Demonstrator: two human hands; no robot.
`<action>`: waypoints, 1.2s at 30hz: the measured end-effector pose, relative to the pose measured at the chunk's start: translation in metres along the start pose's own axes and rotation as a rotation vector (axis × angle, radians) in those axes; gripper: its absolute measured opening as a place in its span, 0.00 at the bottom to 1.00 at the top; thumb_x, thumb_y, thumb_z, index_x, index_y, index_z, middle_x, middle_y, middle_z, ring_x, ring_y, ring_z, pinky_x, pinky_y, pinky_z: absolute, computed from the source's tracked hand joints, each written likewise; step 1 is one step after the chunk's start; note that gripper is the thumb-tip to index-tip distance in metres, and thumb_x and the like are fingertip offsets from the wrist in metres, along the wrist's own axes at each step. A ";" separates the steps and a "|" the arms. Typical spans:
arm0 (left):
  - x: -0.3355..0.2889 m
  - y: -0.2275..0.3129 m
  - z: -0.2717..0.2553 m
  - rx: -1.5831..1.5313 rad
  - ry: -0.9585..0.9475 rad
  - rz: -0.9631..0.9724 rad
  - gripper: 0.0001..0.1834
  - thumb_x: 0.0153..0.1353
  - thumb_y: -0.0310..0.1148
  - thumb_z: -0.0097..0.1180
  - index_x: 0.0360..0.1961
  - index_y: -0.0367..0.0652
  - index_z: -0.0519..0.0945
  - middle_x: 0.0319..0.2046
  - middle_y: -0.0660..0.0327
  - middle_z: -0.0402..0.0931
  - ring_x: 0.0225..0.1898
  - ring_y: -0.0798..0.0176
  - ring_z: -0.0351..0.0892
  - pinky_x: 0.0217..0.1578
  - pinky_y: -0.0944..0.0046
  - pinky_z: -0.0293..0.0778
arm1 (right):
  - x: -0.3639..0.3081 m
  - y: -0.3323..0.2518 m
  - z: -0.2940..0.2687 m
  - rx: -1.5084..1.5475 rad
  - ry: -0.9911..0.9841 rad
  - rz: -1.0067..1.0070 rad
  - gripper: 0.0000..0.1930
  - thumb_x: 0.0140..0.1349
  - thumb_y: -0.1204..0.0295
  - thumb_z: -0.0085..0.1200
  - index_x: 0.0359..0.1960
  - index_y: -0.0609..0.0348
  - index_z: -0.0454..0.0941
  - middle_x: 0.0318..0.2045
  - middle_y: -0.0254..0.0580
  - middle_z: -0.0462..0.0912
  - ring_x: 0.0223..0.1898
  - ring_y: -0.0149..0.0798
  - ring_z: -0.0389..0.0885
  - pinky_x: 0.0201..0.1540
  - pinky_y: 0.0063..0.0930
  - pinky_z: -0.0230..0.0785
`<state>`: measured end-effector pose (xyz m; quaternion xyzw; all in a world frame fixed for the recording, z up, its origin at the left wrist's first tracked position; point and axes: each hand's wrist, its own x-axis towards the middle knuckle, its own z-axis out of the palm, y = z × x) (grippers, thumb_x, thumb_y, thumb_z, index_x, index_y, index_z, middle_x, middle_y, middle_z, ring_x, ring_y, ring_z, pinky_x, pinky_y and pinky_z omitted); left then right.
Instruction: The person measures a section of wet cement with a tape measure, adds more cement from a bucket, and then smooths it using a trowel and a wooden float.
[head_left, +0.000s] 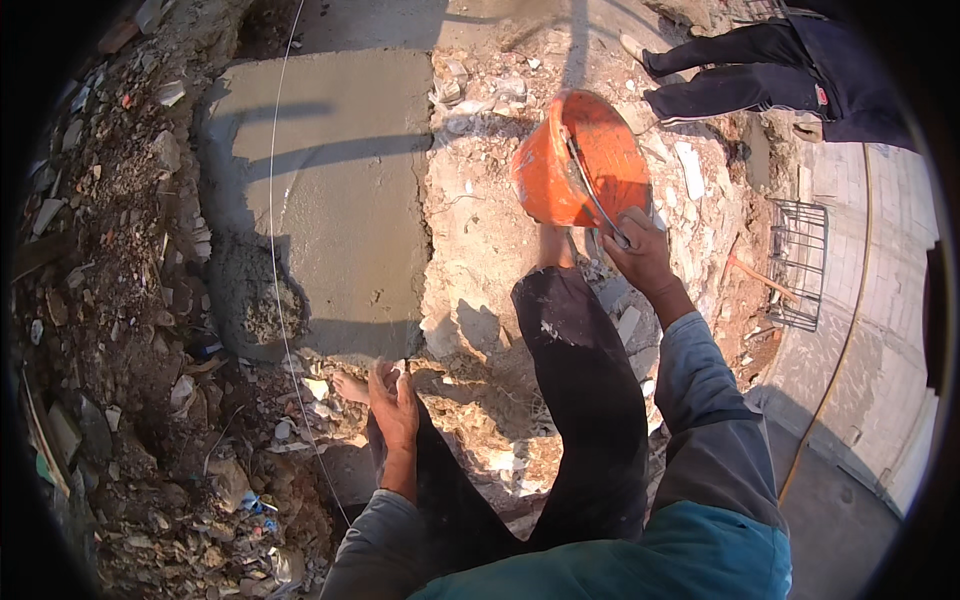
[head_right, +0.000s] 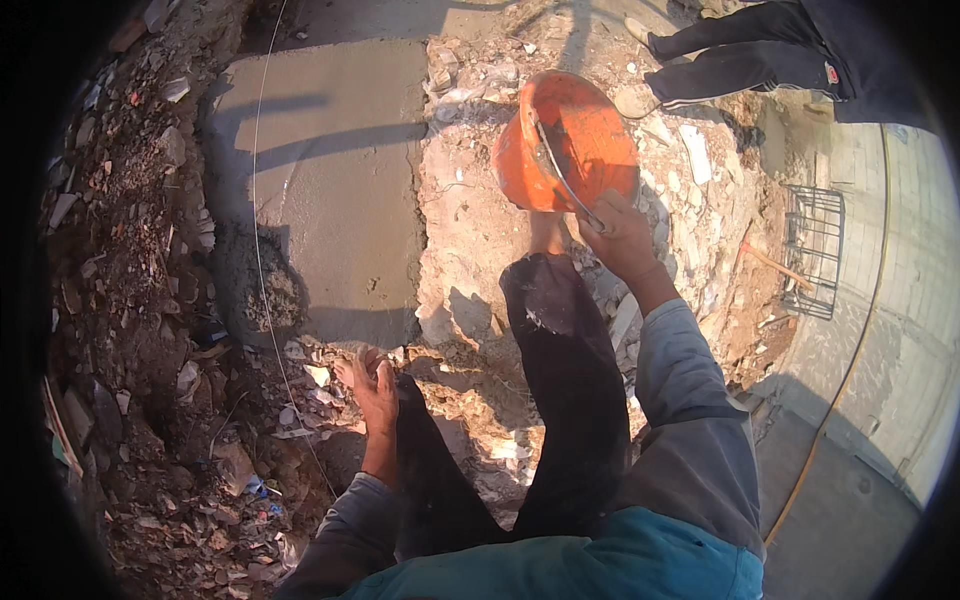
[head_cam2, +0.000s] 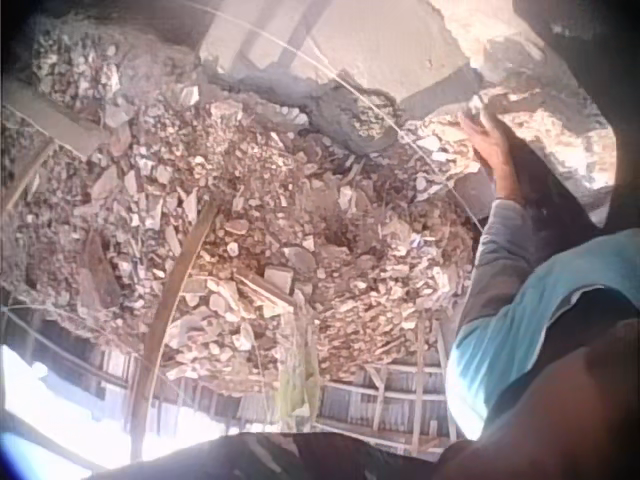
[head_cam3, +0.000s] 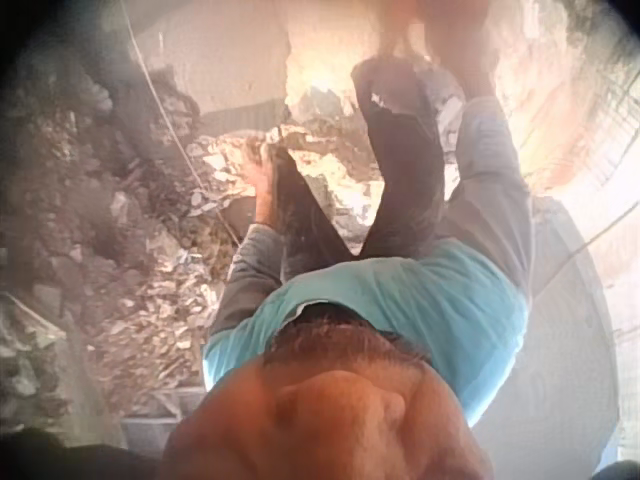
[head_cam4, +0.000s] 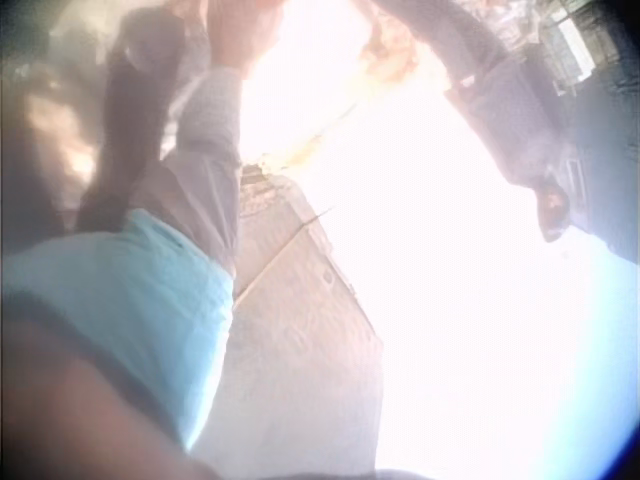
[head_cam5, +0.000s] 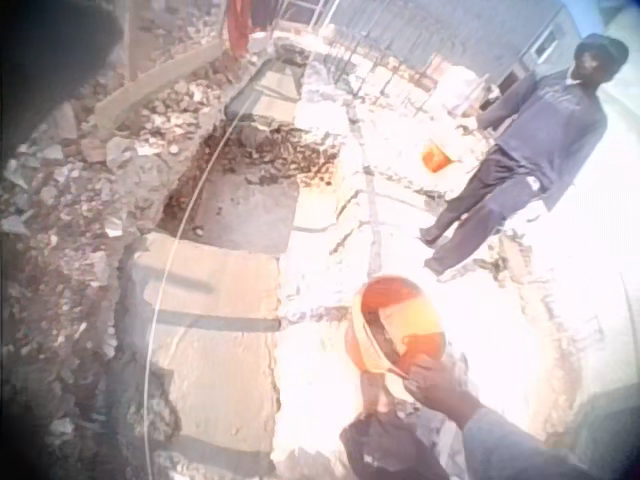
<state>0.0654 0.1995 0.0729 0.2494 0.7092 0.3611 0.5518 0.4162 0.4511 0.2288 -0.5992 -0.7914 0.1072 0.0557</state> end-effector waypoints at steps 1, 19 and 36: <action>-0.009 0.001 -0.013 0.082 -0.021 -0.008 0.28 0.62 0.32 0.53 0.62 0.32 0.64 0.52 0.46 0.72 0.50 0.53 0.75 0.53 0.57 0.71 | -0.003 0.030 0.016 -0.094 0.012 -0.037 0.07 0.53 0.70 0.60 0.27 0.57 0.74 0.25 0.41 0.73 0.28 0.47 0.77 0.30 0.40 0.69; -0.039 -0.011 -0.114 1.002 -0.458 -0.281 0.23 0.55 0.36 0.53 0.48 0.30 0.76 0.47 0.39 0.75 0.49 0.41 0.75 0.49 0.48 0.70 | -0.413 0.100 0.107 -0.028 0.190 1.467 0.18 0.62 0.60 0.51 0.42 0.65 0.78 0.37 0.56 0.83 0.41 0.53 0.81 0.47 0.41 0.71; -0.077 0.042 -0.136 0.720 -0.291 -0.146 0.20 0.57 0.31 0.56 0.50 0.36 0.76 0.44 0.46 0.77 0.48 0.44 0.78 0.51 0.55 0.73 | -0.235 0.064 0.187 0.450 0.043 1.198 0.16 0.65 0.61 0.50 0.36 0.65 0.74 0.28 0.45 0.78 0.29 0.37 0.76 0.31 0.30 0.68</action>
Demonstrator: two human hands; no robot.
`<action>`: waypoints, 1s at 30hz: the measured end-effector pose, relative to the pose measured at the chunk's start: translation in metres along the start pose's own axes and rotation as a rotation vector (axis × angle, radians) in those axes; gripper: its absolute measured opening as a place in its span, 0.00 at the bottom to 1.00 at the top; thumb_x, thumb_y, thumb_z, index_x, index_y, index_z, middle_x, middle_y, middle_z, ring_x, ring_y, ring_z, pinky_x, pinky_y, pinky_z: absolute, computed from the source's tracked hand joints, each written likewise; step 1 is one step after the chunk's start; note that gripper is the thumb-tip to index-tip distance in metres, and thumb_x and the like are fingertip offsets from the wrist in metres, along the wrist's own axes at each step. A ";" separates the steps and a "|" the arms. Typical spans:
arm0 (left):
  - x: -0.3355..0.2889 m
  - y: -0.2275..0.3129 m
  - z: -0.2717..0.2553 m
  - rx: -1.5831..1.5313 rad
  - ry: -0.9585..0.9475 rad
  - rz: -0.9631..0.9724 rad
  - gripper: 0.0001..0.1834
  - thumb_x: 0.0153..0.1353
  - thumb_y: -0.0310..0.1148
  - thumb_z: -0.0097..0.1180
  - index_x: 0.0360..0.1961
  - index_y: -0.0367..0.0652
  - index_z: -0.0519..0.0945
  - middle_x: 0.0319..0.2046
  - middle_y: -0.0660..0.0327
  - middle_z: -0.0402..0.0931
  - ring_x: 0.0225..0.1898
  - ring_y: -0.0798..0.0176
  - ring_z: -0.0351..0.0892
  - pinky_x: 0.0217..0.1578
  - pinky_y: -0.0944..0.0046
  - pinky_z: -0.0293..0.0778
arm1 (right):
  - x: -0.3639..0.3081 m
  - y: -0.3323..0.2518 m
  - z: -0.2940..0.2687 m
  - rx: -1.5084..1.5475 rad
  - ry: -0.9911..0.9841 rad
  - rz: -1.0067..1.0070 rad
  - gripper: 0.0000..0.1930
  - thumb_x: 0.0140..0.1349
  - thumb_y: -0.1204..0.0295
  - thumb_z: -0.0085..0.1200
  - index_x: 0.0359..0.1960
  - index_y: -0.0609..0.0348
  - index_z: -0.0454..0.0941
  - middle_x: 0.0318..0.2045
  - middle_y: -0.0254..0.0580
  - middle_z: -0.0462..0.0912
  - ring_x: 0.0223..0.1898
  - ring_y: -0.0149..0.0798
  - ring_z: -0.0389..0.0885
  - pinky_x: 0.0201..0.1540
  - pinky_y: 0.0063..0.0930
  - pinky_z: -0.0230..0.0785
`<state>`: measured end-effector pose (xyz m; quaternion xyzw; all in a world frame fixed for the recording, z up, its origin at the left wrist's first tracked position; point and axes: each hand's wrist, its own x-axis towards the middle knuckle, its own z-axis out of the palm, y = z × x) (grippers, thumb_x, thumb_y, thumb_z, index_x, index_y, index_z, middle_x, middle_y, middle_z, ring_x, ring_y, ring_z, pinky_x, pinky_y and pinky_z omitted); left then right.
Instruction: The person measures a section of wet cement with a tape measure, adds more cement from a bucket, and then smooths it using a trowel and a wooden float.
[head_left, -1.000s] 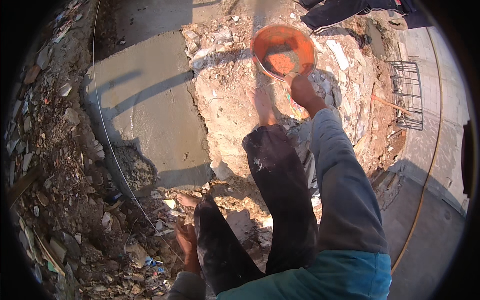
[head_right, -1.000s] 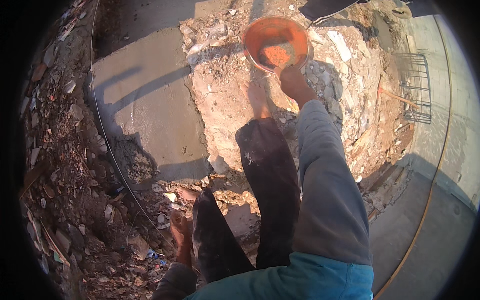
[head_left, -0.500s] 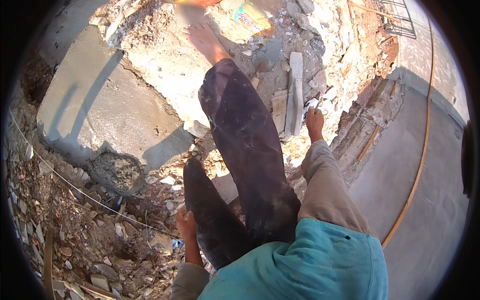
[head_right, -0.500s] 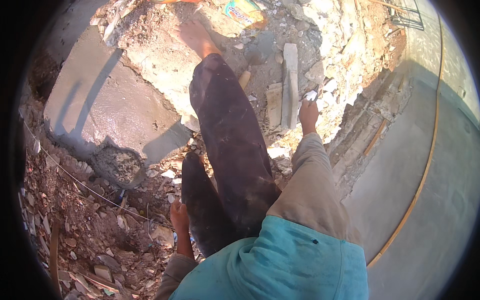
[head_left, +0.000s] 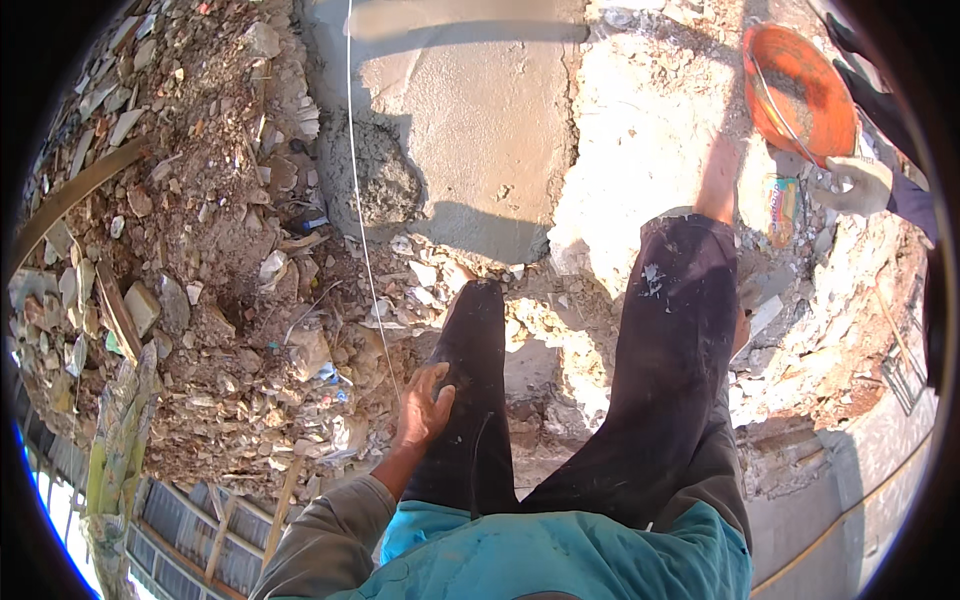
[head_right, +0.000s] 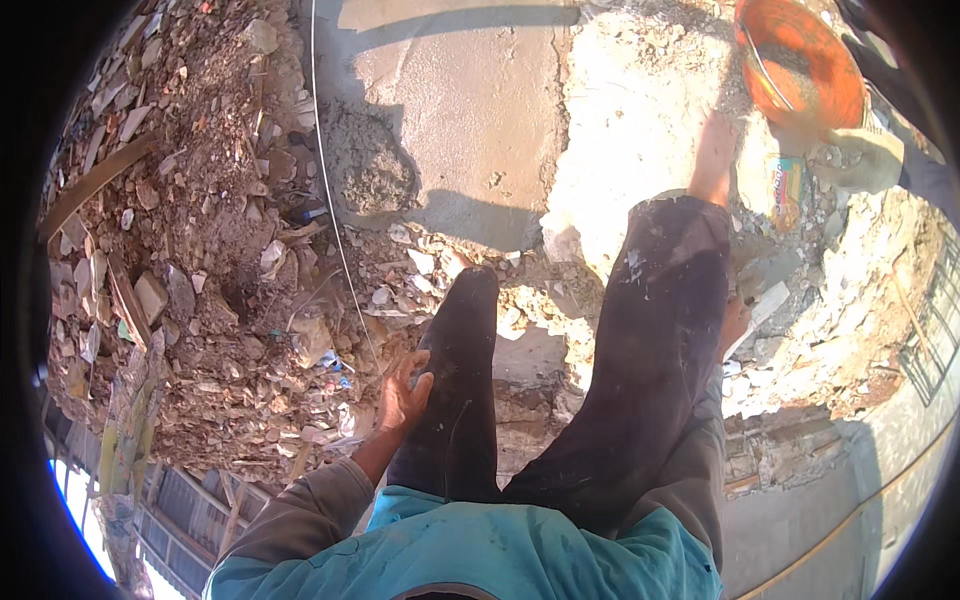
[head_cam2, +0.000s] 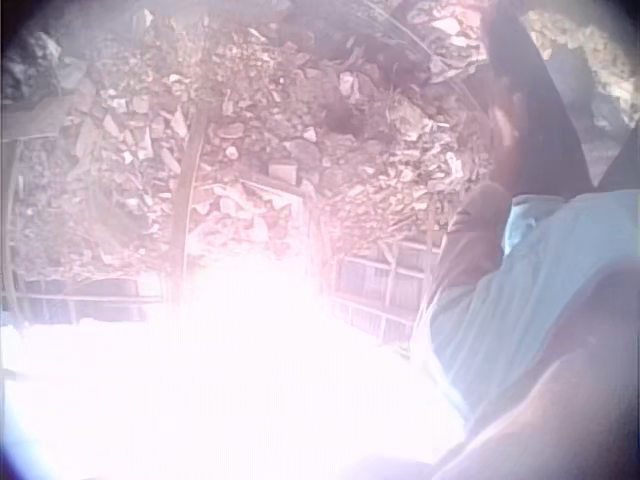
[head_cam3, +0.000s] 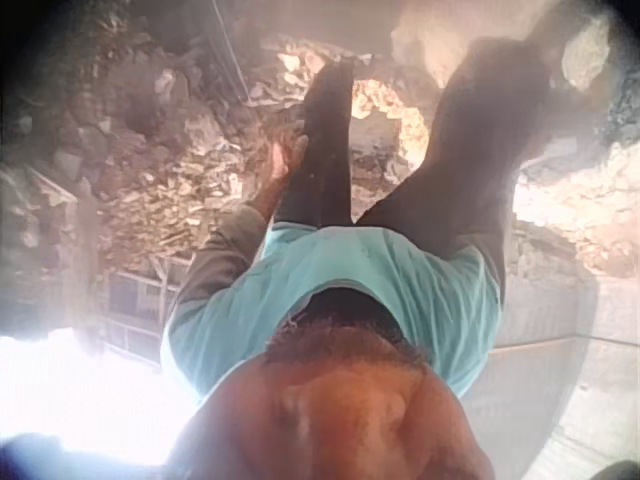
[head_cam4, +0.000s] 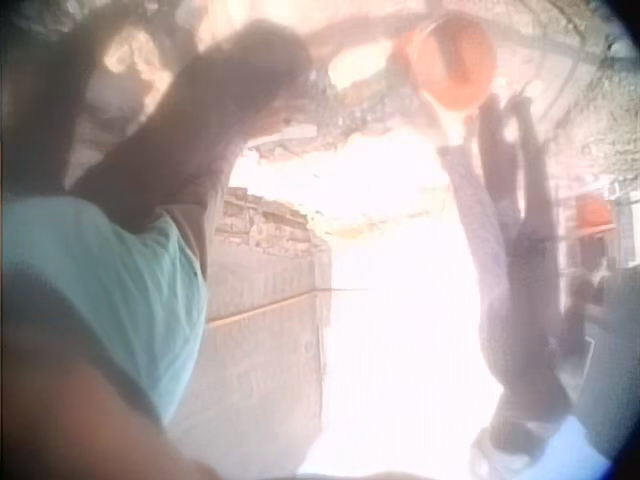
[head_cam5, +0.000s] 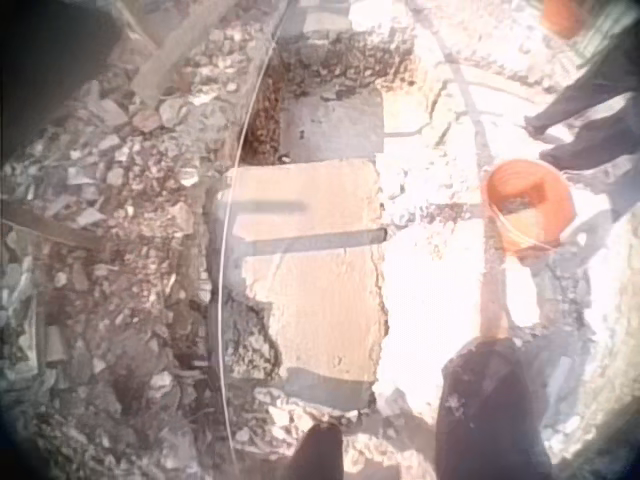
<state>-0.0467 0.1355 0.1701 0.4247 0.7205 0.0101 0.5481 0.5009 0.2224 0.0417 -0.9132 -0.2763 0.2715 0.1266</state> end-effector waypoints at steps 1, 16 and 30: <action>-0.009 0.004 -0.006 -0.083 0.049 0.028 0.19 0.57 0.30 0.56 0.49 0.36 0.76 0.43 0.47 0.77 0.46 0.47 0.79 0.49 0.56 0.74 | -0.016 -0.001 -0.016 0.028 -0.003 0.000 0.15 0.65 0.62 0.49 0.36 0.65 0.73 0.27 0.44 0.77 0.28 0.35 0.75 0.29 0.29 0.67; -0.083 -0.090 -0.061 -0.491 0.690 0.162 0.13 0.60 0.22 0.51 0.47 0.36 0.77 0.35 0.56 0.77 0.34 0.62 0.79 0.38 0.65 0.75 | -0.176 -0.218 -0.076 -0.225 -0.330 -0.434 0.12 0.69 0.62 0.47 0.46 0.56 0.68 0.20 0.30 0.67 0.18 0.24 0.67 0.19 0.20 0.61; 0.019 -0.307 -0.236 0.583 1.171 -0.008 0.26 0.60 0.26 0.53 0.61 0.44 0.68 0.58 0.53 0.68 0.61 0.48 0.65 0.61 0.50 0.64 | -0.267 -0.187 0.436 -0.721 -1.200 -1.187 0.22 0.62 0.55 0.54 0.43 0.65 0.70 0.35 0.63 0.81 0.41 0.65 0.79 0.43 0.50 0.70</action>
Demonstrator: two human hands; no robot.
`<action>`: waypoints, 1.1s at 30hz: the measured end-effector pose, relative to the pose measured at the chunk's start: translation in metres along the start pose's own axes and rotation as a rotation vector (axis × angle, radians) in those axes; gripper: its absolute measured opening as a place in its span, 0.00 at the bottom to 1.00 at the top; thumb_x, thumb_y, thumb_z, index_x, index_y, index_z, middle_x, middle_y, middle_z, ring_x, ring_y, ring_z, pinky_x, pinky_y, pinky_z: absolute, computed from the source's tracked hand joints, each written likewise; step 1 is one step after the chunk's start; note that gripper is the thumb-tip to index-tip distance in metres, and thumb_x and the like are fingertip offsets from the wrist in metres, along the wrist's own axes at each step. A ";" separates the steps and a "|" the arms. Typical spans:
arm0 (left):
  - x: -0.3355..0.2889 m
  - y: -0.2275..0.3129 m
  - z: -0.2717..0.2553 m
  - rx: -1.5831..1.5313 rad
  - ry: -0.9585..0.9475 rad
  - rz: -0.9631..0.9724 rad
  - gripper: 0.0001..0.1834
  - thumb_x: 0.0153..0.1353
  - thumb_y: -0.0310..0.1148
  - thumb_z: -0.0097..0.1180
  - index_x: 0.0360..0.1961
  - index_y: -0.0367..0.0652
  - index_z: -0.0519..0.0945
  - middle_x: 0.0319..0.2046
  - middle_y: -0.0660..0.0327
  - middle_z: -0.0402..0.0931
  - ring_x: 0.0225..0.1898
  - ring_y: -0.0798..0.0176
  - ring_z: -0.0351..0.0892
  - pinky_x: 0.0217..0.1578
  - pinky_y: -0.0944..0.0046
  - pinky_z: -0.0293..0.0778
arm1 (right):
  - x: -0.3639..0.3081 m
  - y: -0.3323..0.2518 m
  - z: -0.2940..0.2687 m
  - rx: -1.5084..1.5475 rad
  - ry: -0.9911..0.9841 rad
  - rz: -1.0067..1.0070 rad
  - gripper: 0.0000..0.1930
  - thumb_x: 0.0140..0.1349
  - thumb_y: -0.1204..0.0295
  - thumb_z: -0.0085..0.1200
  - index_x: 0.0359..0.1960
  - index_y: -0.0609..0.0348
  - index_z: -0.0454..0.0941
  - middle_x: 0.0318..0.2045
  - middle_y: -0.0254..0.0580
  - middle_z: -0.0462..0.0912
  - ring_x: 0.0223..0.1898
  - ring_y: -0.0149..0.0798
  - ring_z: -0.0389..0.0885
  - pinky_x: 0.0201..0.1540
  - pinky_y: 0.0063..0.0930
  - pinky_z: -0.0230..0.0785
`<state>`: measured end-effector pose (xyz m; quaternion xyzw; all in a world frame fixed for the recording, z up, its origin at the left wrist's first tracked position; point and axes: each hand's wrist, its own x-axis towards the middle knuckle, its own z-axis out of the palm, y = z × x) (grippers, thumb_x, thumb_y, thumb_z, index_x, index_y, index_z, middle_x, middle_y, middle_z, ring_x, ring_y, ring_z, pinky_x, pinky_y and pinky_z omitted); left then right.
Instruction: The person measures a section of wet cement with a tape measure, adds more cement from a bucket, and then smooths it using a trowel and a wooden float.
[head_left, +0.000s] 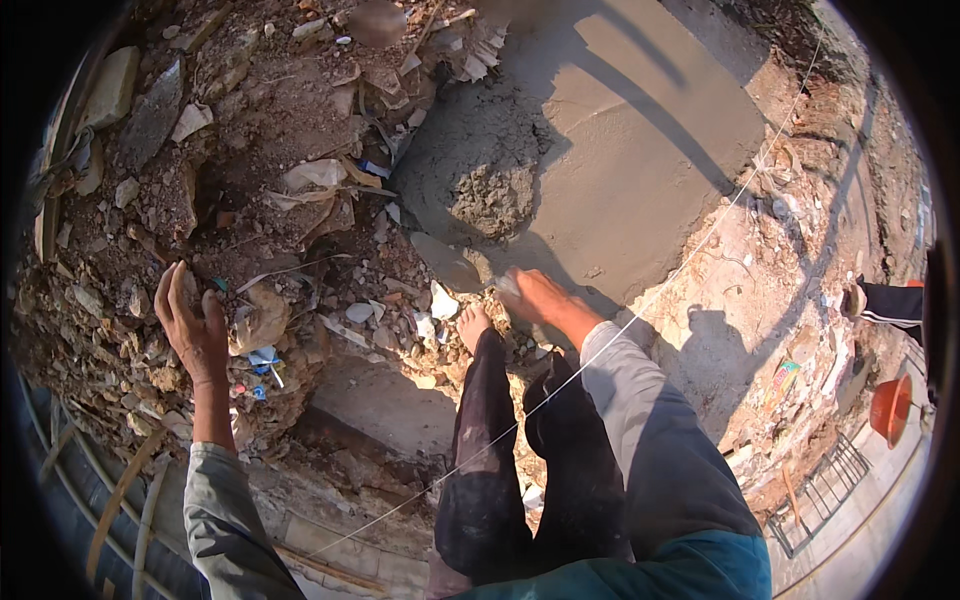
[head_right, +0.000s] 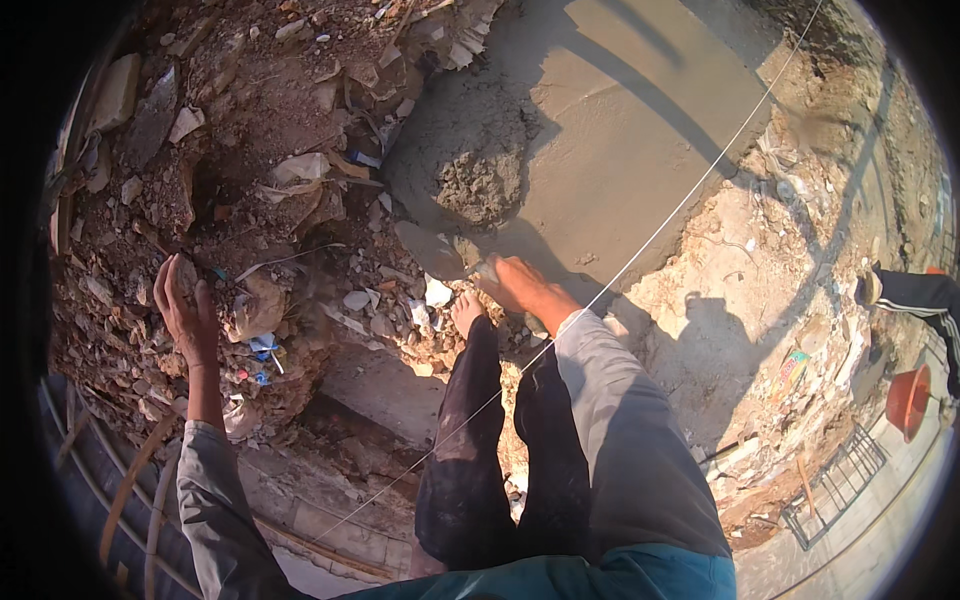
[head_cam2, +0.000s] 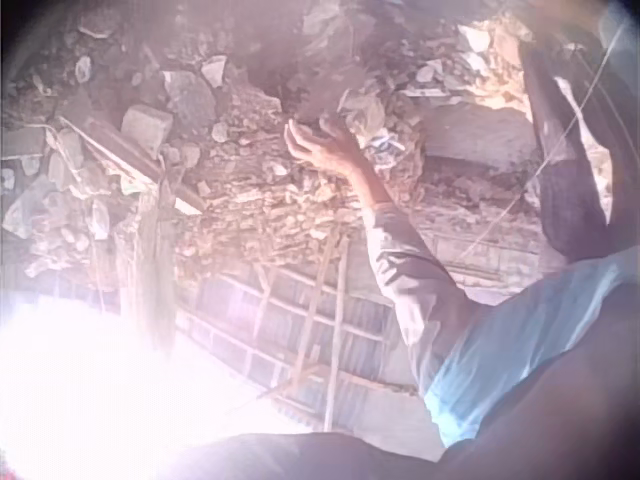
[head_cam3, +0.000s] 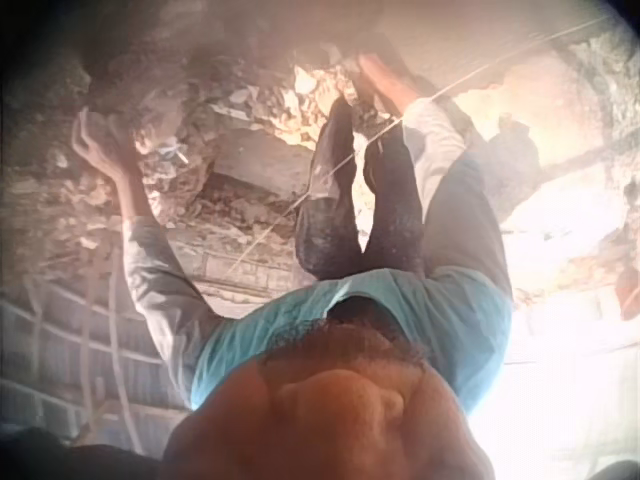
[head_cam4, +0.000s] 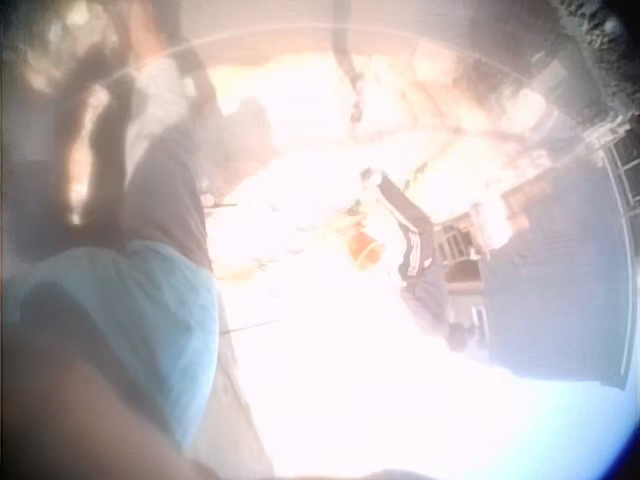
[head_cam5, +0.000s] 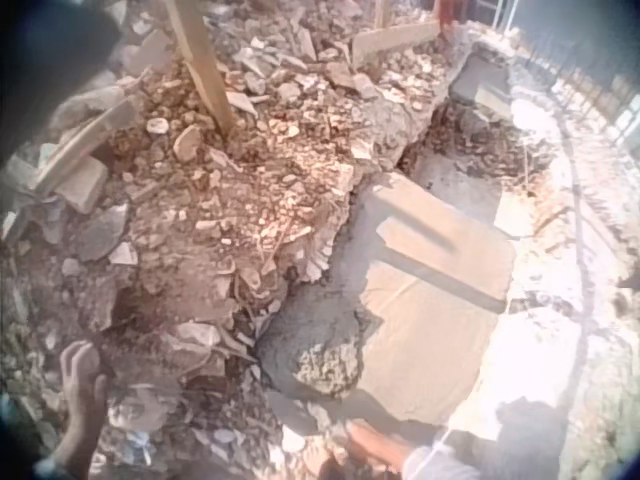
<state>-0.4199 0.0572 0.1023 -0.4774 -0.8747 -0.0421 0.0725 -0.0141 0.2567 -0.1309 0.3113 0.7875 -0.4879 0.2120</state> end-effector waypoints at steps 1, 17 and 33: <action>0.030 0.001 0.034 0.054 0.005 0.030 0.31 0.60 0.32 0.56 0.65 0.47 0.64 0.62 0.53 0.62 0.65 0.49 0.59 0.63 0.50 0.61 | 0.022 0.011 0.021 -0.044 0.038 -0.018 0.22 0.63 0.55 0.54 0.43 0.65 0.70 0.34 0.62 0.81 0.41 0.66 0.79 0.42 0.50 0.70; 0.155 -0.007 0.157 0.362 0.209 0.092 0.50 0.56 0.67 0.52 0.73 0.60 0.47 0.73 0.56 0.42 0.73 0.45 0.40 0.65 0.29 0.37 | 0.036 0.066 -0.095 0.796 0.367 0.389 0.21 0.68 0.54 0.46 0.41 0.63 0.69 0.23 0.38 0.73 0.17 0.28 0.75 0.16 0.25 0.69; 0.201 -0.015 0.166 0.358 0.475 0.126 0.53 0.50 0.72 0.53 0.73 0.64 0.48 0.73 0.56 0.42 0.73 0.40 0.37 0.60 0.21 0.35 | 0.042 0.128 -0.145 -0.452 0.390 0.371 0.33 0.66 0.72 0.43 0.71 0.31 0.49 0.45 0.59 0.77 0.43 0.60 0.81 0.44 0.50 0.74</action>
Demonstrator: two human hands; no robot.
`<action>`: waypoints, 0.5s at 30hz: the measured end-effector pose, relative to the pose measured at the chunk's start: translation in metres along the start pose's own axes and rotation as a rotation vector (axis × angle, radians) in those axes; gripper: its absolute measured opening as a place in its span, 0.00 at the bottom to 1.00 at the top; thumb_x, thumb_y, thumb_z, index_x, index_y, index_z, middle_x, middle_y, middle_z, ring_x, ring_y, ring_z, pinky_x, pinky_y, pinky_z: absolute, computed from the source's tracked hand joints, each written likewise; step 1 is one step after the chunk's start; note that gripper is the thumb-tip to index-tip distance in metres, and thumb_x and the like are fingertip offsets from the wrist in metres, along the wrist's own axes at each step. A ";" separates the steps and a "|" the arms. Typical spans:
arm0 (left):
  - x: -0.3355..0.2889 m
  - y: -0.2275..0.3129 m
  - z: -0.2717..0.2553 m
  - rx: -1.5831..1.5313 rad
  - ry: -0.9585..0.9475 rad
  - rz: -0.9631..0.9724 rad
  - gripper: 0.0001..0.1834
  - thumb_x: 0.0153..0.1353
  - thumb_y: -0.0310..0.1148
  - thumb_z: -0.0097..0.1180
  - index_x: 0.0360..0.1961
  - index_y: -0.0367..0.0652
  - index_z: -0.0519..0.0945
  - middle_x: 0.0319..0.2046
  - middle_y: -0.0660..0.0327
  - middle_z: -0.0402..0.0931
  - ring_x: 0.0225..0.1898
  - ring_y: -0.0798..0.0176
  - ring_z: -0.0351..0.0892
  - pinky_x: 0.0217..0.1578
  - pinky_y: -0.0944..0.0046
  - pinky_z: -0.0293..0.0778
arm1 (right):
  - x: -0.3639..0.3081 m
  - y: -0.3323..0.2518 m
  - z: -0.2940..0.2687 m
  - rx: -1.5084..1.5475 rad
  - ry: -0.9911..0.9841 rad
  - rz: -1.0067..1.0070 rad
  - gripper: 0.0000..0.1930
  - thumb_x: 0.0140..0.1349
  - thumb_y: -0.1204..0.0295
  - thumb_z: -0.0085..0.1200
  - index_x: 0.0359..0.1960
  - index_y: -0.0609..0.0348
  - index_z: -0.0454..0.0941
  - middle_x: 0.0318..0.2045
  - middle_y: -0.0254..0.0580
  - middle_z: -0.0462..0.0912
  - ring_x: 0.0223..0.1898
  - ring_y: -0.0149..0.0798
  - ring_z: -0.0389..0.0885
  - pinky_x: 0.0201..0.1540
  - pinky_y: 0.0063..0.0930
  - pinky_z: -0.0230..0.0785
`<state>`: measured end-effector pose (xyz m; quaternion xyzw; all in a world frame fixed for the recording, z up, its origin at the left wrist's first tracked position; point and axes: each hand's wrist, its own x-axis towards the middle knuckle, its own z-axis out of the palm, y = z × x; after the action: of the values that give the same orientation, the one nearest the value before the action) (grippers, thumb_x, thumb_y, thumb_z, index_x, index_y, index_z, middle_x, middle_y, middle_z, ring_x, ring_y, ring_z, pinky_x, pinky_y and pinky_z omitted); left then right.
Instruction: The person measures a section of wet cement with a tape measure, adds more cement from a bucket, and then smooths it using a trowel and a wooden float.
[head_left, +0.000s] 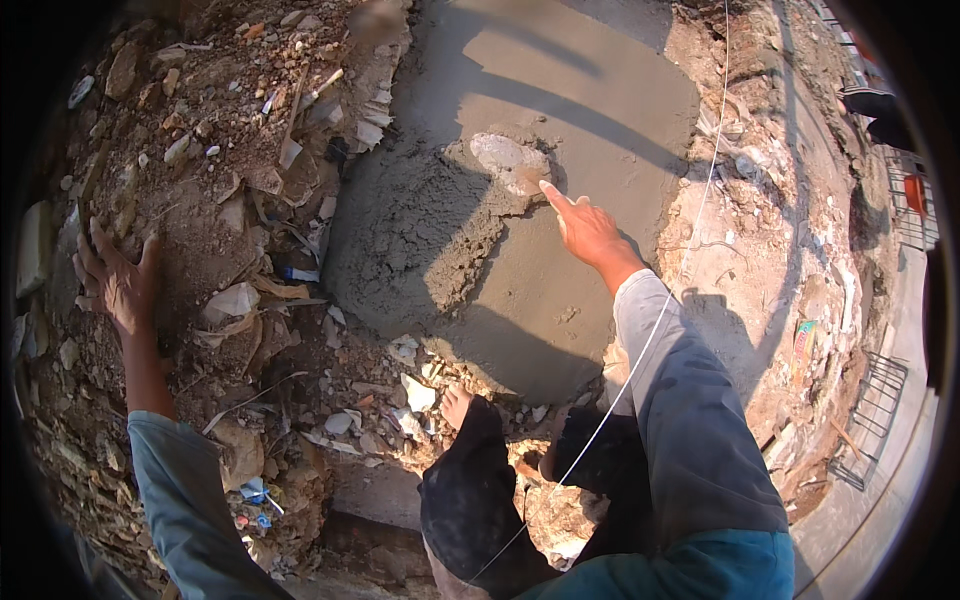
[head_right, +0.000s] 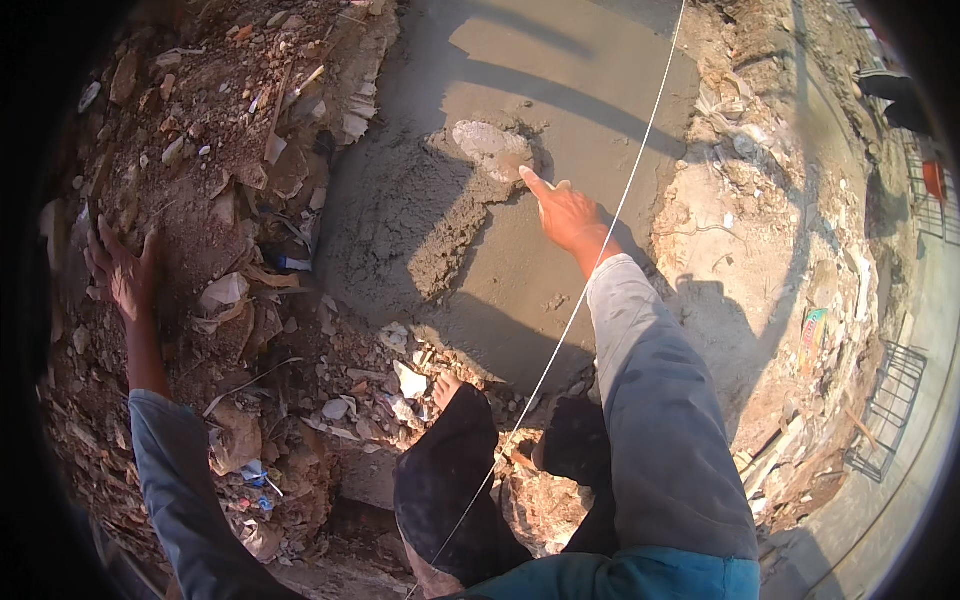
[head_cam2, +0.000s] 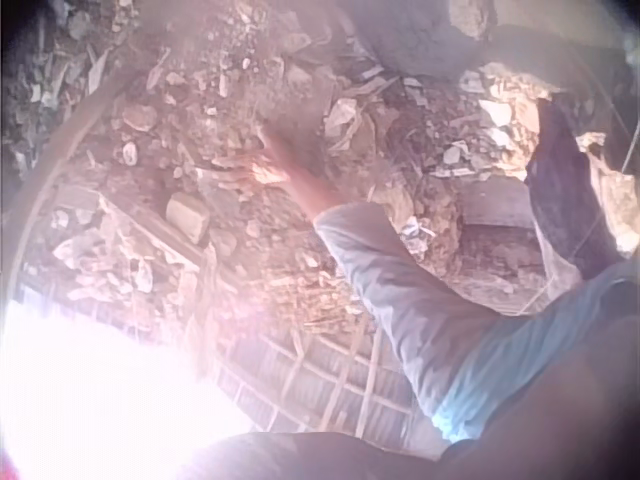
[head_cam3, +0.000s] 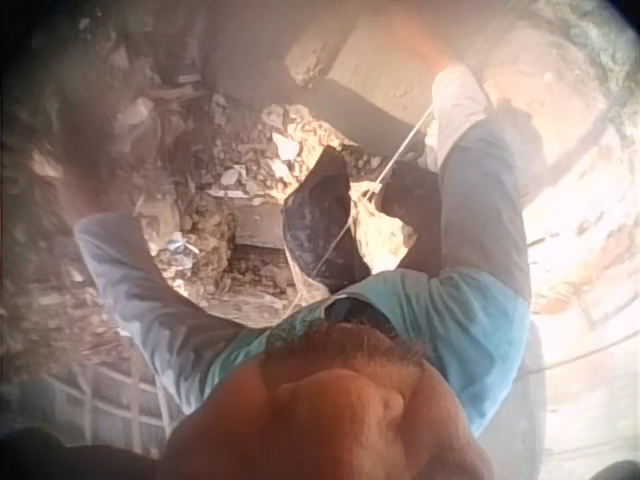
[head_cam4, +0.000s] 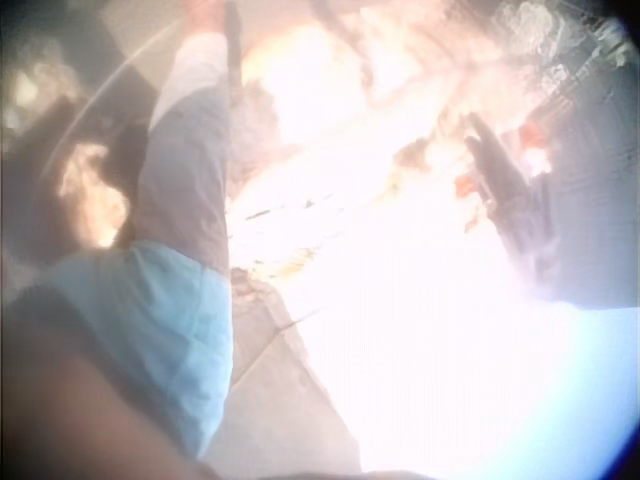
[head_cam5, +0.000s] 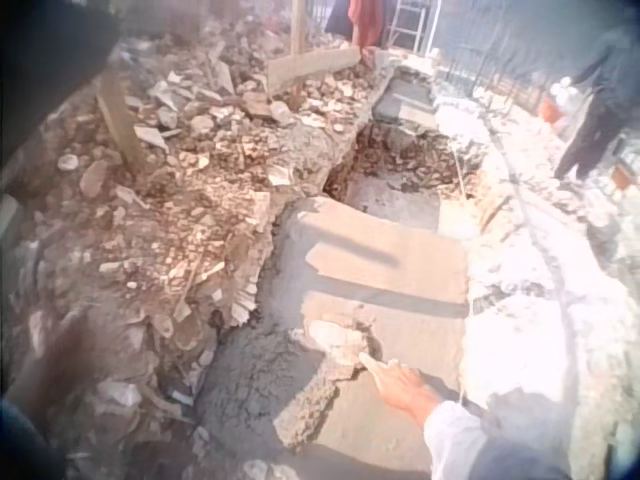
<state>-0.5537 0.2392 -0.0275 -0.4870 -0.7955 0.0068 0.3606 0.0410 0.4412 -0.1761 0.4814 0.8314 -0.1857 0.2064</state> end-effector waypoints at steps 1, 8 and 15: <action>0.000 0.003 -0.001 -0.007 0.010 0.001 0.53 0.50 0.72 0.53 0.73 0.64 0.48 0.73 0.56 0.42 0.73 0.41 0.37 0.60 0.20 0.35 | -0.002 0.010 0.001 0.094 0.023 0.062 0.33 0.66 0.70 0.44 0.72 0.33 0.49 0.44 0.60 0.78 0.43 0.61 0.80 0.45 0.51 0.73; -0.004 0.008 0.001 0.047 0.081 -0.042 0.47 0.55 0.67 0.51 0.72 0.65 0.51 0.73 0.60 0.46 0.73 0.49 0.42 0.61 0.22 0.38 | -0.044 -0.062 0.011 0.395 0.092 0.063 0.32 0.66 0.68 0.43 0.71 0.42 0.50 0.43 0.70 0.76 0.45 0.67 0.77 0.49 0.53 0.70; 0.000 0.023 0.008 0.117 0.113 -0.072 0.44 0.57 0.69 0.48 0.71 0.65 0.54 0.72 0.62 0.50 0.72 0.53 0.46 0.61 0.23 0.42 | 0.001 0.065 0.025 0.283 0.258 0.171 0.29 0.67 0.70 0.43 0.70 0.39 0.55 0.44 0.65 0.77 0.37 0.66 0.79 0.43 0.51 0.73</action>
<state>-0.5405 0.2544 -0.0417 -0.4357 -0.7893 0.0127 0.4325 0.1011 0.4598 -0.2050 0.5941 0.7727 -0.2193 0.0438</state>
